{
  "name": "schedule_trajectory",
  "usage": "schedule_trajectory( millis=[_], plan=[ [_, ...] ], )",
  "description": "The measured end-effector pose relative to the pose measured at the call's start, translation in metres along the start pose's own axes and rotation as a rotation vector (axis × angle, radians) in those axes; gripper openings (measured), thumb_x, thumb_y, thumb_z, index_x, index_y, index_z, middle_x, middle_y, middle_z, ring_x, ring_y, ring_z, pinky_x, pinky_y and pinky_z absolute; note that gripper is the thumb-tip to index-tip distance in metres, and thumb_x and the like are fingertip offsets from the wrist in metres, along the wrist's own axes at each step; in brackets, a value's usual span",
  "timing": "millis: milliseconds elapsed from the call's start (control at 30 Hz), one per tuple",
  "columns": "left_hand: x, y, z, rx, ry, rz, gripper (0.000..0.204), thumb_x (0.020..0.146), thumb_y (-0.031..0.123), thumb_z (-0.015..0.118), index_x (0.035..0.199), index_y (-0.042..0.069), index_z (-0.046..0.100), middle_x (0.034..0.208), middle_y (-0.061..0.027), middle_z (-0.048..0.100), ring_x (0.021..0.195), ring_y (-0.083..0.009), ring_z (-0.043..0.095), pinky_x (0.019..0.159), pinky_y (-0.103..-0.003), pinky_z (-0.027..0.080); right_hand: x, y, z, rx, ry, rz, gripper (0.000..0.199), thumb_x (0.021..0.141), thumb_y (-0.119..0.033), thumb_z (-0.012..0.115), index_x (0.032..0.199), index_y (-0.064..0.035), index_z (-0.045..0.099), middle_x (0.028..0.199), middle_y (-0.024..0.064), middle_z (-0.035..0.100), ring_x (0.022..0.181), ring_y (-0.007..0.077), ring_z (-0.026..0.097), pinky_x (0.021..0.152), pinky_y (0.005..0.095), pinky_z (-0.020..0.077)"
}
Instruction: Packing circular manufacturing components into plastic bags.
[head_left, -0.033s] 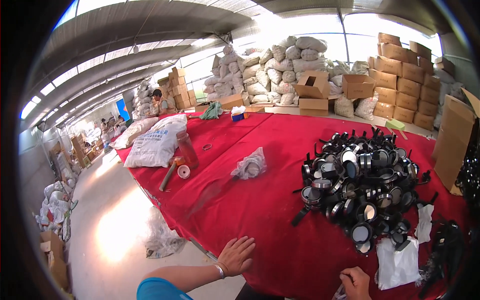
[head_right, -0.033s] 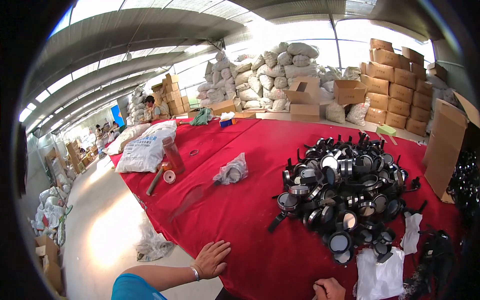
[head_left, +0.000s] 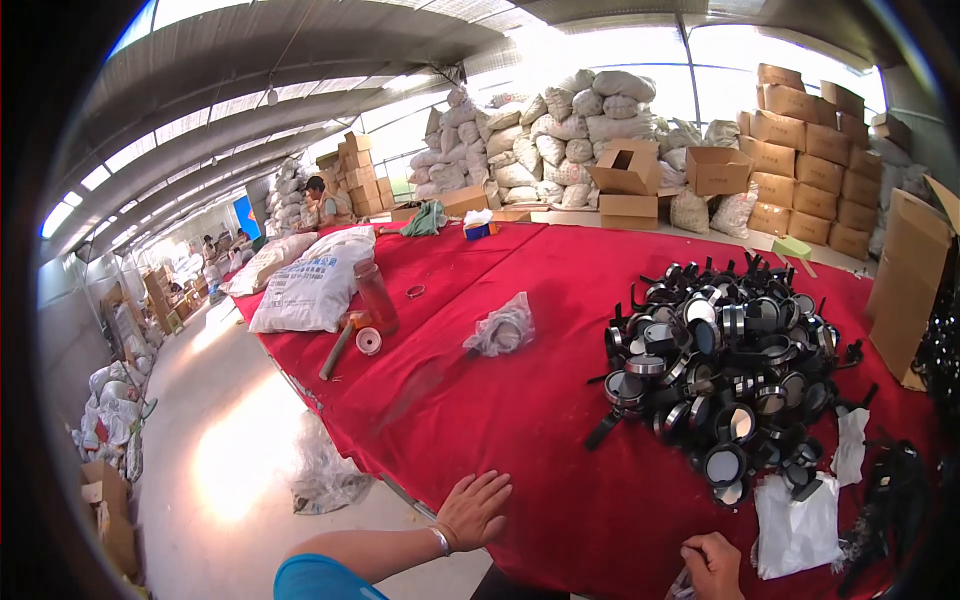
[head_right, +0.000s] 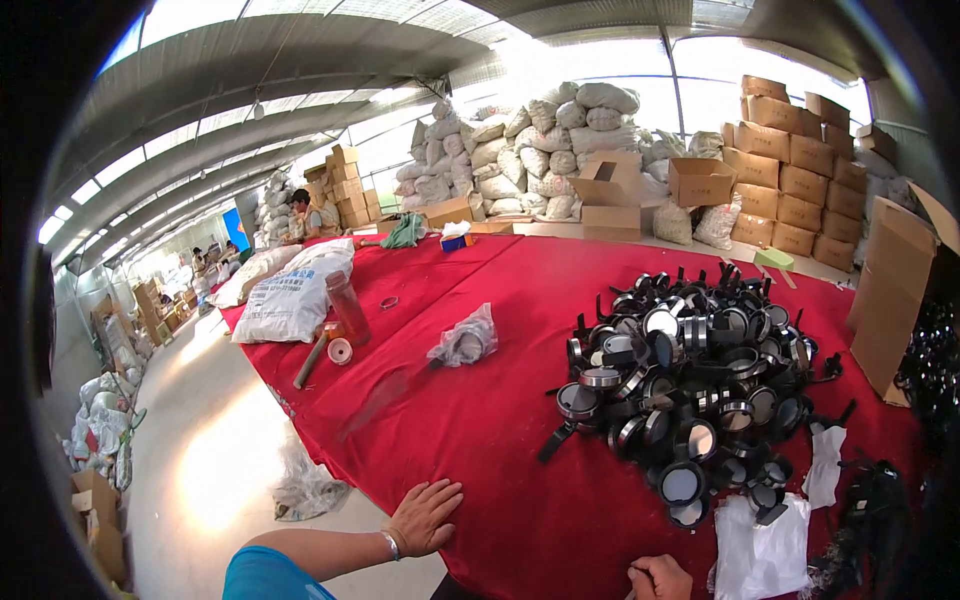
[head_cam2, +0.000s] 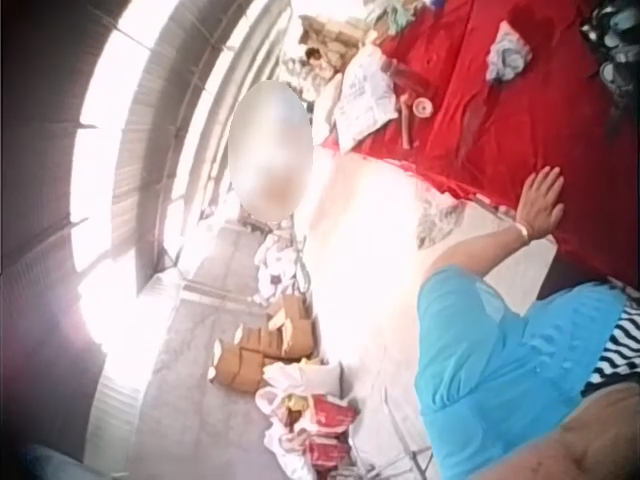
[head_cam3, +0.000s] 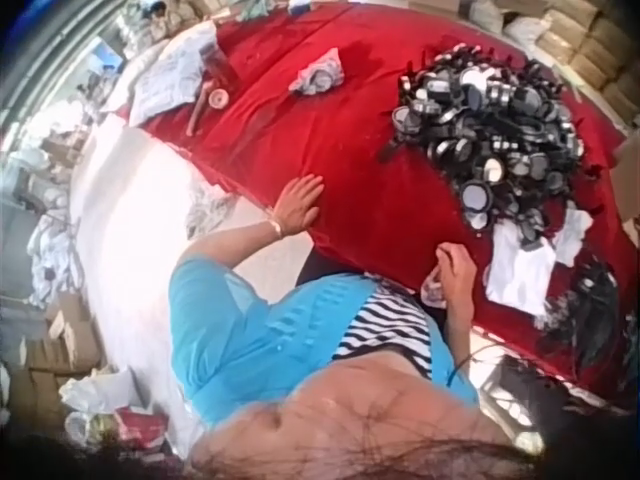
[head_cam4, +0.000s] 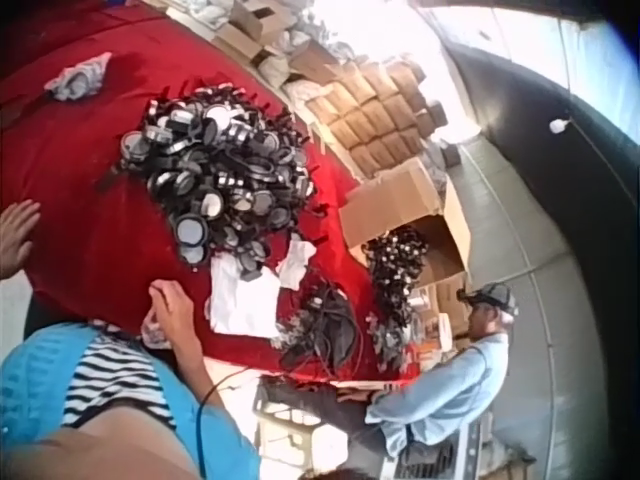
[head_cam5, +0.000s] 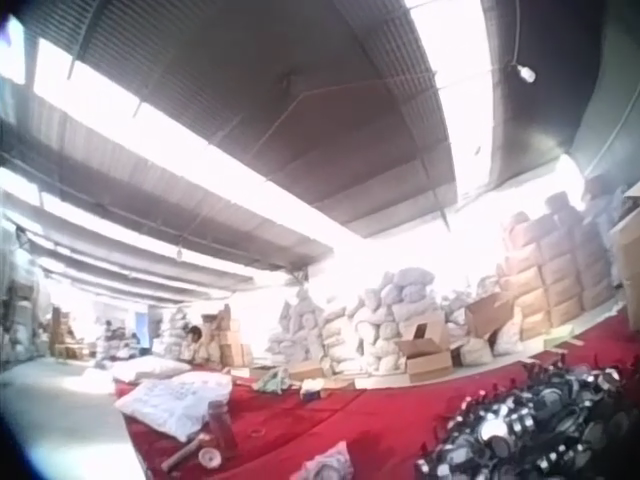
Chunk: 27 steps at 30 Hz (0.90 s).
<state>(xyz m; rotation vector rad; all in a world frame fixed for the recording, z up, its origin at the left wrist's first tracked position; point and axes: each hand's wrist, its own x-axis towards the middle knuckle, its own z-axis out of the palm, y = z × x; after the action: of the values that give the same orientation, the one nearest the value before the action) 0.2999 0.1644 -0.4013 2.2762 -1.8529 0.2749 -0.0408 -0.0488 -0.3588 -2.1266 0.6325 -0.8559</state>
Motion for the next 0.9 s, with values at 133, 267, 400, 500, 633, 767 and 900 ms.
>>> schedule_trajectory(
  millis=[133,267,400,500,633,767,900],
  plan=[
    [0.008,0.01,-0.007,0.097,-0.077,-0.042,0.055,0.083,0.032,0.053,0.131,0.007,0.046,0.141,-0.0103,0.041,0.131,-0.0266,0.036,0.107,-0.046,0.028,-0.008,0.008,-0.004,0.004,-0.001,0.031,0.014,0.087,-0.013,0.058,0.091,-0.0002,0.062,0.085,0.0134,0.061,0.063,0.0243,0.061,0.06,0.0326,0.048],
    [0.003,-0.002,0.006,0.081,0.01,0.018,0.054,0.086,0.035,0.048,0.131,0.005,0.045,0.142,-0.0108,0.04,0.132,-0.0267,0.036,0.107,-0.046,0.028,-0.006,0.022,0.001,0.029,0.013,-0.037,0.015,0.089,-0.014,0.057,0.09,0.0004,0.062,0.084,0.0125,0.059,0.053,0.0183,0.059,0.051,0.0295,0.0467],
    [0.0,0.003,0.004,0.051,-0.013,0.01,0.053,0.088,0.036,0.045,0.132,0.005,0.045,0.143,-0.0109,0.039,0.133,-0.0266,0.033,0.107,-0.046,0.026,-0.005,0.022,0.003,0.044,-0.015,0.069,0.016,0.089,-0.014,0.057,0.09,0.0008,0.062,0.085,0.0134,0.06,0.053,0.02,0.059,0.052,0.0306,0.0471],
    [0.0,0.004,-0.004,0.092,-0.024,0.01,0.055,0.087,0.036,0.048,0.132,0.005,0.045,0.142,-0.0122,0.04,0.13,-0.0277,0.037,0.106,-0.045,0.029,-0.003,0.015,0.001,0.012,0.01,-0.006,0.016,0.088,-0.015,0.057,0.09,0.0006,0.062,0.086,0.014,0.06,0.056,0.022,0.06,0.055,0.032,0.0474],
    [0.029,-0.024,-0.035,-0.218,-0.197,-0.047,0.056,0.084,0.032,0.056,0.131,0.002,0.045,0.135,-0.018,0.046,0.115,-0.0343,0.052,0.097,-0.044,0.041,0.0,0.006,-0.002,-0.034,0.026,-0.034,0.016,0.088,-0.015,0.057,0.091,0.0001,0.062,0.086,0.0144,0.061,0.065,0.025,0.061,0.061,0.0342,0.0474],
    [0.052,-0.093,-0.102,-0.153,0.566,-0.533,0.057,0.084,0.032,0.057,0.128,-0.002,0.044,0.103,-0.0261,0.06,0.08,-0.0405,0.062,0.072,-0.047,0.051,-0.002,0.017,0.001,-0.031,0.005,-0.021,0.016,0.088,-0.014,0.057,0.092,0.0008,0.062,0.085,0.0131,0.061,0.059,0.0216,0.06,0.056,0.0319,0.0469],
    [0.047,-0.159,-0.189,-0.033,1.033,-0.88,0.034,0.086,0.02,0.057,0.114,0.002,0.052,0.095,-0.0222,0.063,0.087,-0.0347,0.064,0.067,-0.045,0.049,-0.004,0.025,0.007,0.08,-0.012,0.041,0.016,0.089,-0.013,0.057,0.093,0.0018,0.061,0.081,0.0103,0.06,0.05,0.0151,0.057,0.047,0.0269,0.0441]
  ],
)
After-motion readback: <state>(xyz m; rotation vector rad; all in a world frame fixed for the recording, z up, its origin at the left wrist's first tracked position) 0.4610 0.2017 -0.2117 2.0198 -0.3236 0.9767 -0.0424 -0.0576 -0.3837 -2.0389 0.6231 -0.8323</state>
